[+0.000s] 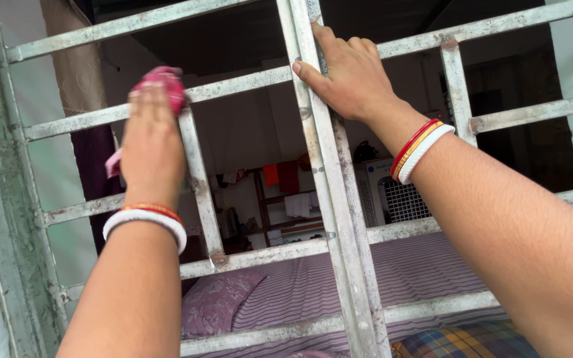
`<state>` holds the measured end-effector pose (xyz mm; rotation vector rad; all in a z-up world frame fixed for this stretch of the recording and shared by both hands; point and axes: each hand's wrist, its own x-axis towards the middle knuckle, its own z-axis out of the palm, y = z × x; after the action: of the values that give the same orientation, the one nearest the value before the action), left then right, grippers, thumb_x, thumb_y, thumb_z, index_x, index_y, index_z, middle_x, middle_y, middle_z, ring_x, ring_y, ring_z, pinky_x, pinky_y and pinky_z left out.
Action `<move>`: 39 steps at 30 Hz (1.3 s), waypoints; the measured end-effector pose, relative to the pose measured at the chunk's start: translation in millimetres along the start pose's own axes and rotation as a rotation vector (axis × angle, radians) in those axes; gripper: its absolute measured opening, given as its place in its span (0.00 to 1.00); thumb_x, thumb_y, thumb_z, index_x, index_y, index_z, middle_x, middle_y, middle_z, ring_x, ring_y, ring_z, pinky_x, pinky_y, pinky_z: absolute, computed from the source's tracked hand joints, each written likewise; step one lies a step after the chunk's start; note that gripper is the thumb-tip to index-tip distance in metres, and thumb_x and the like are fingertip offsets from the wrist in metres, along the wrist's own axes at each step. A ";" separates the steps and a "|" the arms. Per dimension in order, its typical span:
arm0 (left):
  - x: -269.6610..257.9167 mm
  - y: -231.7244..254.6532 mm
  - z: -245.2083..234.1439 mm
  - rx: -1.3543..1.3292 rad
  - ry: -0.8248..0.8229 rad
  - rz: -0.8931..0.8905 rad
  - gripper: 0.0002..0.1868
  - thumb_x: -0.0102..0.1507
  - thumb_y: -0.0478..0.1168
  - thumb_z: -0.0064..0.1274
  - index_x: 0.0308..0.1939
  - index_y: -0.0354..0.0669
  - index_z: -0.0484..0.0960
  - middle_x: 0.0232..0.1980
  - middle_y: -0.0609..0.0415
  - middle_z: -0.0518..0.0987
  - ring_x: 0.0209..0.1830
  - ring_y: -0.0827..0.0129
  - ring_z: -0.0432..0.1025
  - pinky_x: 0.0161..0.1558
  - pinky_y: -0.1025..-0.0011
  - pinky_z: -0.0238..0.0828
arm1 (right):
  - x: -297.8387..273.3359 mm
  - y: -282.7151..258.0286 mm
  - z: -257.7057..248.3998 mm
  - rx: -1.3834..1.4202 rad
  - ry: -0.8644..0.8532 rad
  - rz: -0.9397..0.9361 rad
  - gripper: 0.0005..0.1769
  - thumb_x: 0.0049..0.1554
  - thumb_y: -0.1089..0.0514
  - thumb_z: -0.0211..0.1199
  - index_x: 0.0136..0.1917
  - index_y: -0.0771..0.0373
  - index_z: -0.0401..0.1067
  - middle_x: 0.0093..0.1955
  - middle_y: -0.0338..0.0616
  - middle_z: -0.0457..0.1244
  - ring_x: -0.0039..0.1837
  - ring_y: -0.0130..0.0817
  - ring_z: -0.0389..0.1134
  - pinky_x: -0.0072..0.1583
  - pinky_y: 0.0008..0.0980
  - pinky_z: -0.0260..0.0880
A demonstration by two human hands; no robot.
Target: The person wipes the metal bars of a window grille with a pink cloth. They systematically clean the horizontal and vertical bars, moving from the top to the bottom of the grille.
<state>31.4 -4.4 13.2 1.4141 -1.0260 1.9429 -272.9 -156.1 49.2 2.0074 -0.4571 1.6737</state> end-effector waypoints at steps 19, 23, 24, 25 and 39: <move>-5.5 -17.8 -19.6 -0.218 -0.120 -0.019 0.38 0.62 0.22 0.39 0.78 0.41 0.62 0.78 0.40 0.63 0.79 0.44 0.54 0.74 0.59 0.51 | -1.1 -8.3 -4.0 0.000 0.001 0.067 0.41 0.65 0.34 0.50 0.82 0.60 0.52 0.58 0.59 0.65 0.62 0.52 0.58 0.69 0.50 0.55; -5.8 -63.8 -4.5 0.018 -0.108 0.053 0.36 0.63 0.25 0.41 0.78 0.29 0.61 0.77 0.35 0.64 0.78 0.46 0.57 0.79 0.58 0.50 | 0.8 -11.1 -4.8 0.020 -0.046 0.131 0.42 0.64 0.34 0.50 0.82 0.59 0.51 0.58 0.59 0.65 0.64 0.52 0.58 0.69 0.50 0.54; -6.0 -70.6 -4.1 0.076 -0.119 0.051 0.36 0.64 0.25 0.42 0.78 0.26 0.60 0.76 0.33 0.64 0.79 0.47 0.57 0.80 0.57 0.49 | 1.2 -11.2 -5.0 0.019 -0.051 0.132 0.42 0.64 0.34 0.50 0.82 0.59 0.51 0.58 0.59 0.65 0.64 0.53 0.58 0.69 0.51 0.54; -5.3 -74.3 -6.0 -0.016 -0.139 -0.036 0.36 0.63 0.25 0.41 0.77 0.27 0.60 0.76 0.33 0.63 0.78 0.45 0.56 0.78 0.57 0.49 | 1.0 -11.4 -4.8 0.019 -0.055 0.133 0.42 0.64 0.34 0.50 0.82 0.59 0.50 0.59 0.59 0.65 0.64 0.53 0.58 0.70 0.51 0.54; 0.4 -34.8 10.3 -0.126 -0.117 0.046 0.34 0.64 0.24 0.39 0.77 0.30 0.63 0.78 0.36 0.62 0.79 0.45 0.55 0.78 0.59 0.49 | 1.5 -9.2 -6.6 0.018 -0.093 0.144 0.43 0.64 0.33 0.49 0.81 0.60 0.50 0.59 0.59 0.65 0.65 0.53 0.58 0.69 0.51 0.55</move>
<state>63.8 7.2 24.7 1.4585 -1.2218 1.8105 -273.0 -144.6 50.2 2.1164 -0.6355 1.6781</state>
